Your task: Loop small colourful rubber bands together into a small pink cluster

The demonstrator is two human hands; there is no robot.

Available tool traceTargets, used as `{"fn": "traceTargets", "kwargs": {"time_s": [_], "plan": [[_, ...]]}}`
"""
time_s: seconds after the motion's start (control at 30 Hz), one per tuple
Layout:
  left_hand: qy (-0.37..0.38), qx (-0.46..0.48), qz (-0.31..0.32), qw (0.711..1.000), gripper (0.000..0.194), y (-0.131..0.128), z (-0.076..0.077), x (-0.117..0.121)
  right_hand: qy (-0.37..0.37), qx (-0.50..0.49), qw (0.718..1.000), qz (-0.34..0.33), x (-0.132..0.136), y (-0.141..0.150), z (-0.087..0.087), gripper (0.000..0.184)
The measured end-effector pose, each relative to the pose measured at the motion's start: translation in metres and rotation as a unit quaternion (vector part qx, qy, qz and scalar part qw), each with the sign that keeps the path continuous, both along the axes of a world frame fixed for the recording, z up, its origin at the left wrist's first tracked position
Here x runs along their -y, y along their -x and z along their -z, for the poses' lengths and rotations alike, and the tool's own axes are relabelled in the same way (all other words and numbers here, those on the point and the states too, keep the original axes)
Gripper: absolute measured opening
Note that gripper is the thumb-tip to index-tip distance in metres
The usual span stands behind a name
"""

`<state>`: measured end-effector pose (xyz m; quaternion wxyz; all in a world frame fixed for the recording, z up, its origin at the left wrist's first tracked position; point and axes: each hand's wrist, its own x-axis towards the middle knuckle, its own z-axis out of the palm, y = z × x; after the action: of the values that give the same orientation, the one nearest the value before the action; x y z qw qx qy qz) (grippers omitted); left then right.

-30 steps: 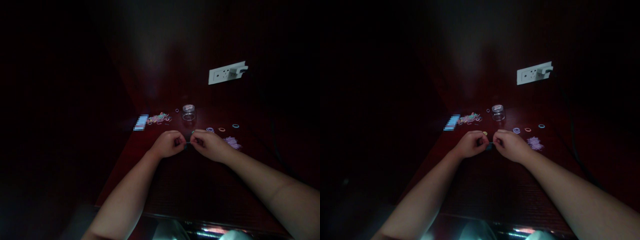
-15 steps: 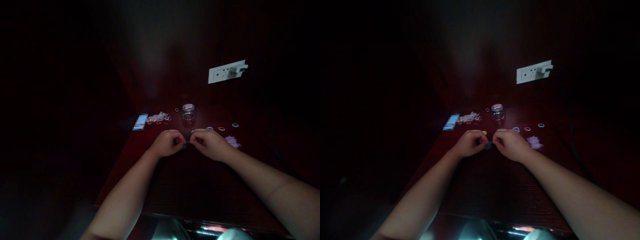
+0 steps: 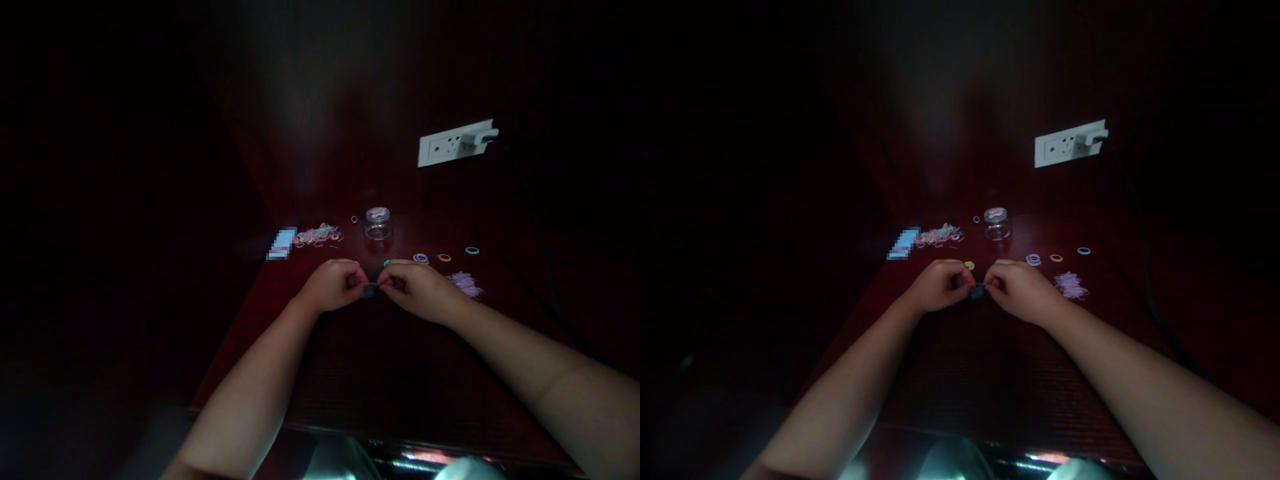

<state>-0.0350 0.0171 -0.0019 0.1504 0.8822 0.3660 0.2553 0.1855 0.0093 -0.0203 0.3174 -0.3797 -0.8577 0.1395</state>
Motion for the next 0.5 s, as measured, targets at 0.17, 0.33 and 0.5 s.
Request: {"fn": "traceTargets", "kwargs": {"time_s": [0.17, 0.33, 0.5], "plan": [[0.006, -0.061, -0.018, 0.998, 0.009, 0.0043, 0.0009, -0.0035, -0.011, 0.002, 1.0, 0.004, 0.0, -0.0008, 0.0004, 0.011], [0.005, -0.078, -0.024, 0.997, 0.01, 0.0054, 0.0017, -0.0042, -0.021, -0.002, 1.0, 0.012, 0.0011, 0.0008, -0.0028, 0.013], [0.01, -0.092, -0.021, 0.996, 0.011, 0.0042, 0.0009, -0.0031, -0.019, -0.001, 1.0, 0.011, 0.0021, 0.0007, -0.003, 0.013]]}}
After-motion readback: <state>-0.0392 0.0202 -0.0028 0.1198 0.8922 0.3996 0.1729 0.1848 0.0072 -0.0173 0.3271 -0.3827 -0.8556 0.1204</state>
